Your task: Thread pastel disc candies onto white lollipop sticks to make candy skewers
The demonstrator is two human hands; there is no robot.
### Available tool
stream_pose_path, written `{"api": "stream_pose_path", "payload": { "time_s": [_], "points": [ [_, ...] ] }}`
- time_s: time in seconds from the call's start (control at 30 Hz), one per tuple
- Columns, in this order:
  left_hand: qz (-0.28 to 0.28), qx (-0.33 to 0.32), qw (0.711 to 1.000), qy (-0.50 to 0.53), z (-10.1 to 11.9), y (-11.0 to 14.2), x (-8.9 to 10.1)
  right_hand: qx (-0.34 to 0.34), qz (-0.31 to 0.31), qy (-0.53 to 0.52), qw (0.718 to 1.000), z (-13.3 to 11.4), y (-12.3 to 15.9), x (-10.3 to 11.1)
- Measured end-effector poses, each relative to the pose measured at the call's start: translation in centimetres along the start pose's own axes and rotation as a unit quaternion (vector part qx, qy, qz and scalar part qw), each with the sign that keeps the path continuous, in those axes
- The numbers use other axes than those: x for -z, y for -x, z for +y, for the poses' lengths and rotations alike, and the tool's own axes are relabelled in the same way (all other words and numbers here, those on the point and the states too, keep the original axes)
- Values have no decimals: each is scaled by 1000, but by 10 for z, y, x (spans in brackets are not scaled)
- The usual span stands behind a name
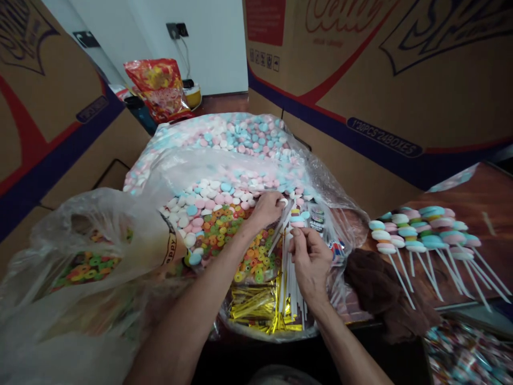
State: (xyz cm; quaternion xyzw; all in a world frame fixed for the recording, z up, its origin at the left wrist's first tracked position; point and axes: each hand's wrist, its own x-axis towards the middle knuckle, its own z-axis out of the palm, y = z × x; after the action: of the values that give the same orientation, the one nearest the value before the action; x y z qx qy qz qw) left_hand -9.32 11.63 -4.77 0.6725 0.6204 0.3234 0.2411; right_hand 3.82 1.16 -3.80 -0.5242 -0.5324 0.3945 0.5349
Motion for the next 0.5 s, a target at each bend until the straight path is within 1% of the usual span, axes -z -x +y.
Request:
{"api": "stream_pose_path", "payload": {
  "time_s": [0.2,0.3,0.37,0.43,0.5],
  "points": [
    [44,-4,999,-22,-4,10,-5,0,-2,-4,1000,1,0,-2],
    [36,-32,998,-51,-4,19,-5,-1,-3,-5,1000,3,-1,-2],
    [33,-38,997,-53,-3,24,-5,0,-9,-3,1000,4,-1,-2],
    [45,-19,999,-19,-3,27,-3,0,-22,0,1000,6,-1,-2],
    [68,18,996,57,-3,28,1,-3,-42,2,999,8,-1,-2]
  ]
}}
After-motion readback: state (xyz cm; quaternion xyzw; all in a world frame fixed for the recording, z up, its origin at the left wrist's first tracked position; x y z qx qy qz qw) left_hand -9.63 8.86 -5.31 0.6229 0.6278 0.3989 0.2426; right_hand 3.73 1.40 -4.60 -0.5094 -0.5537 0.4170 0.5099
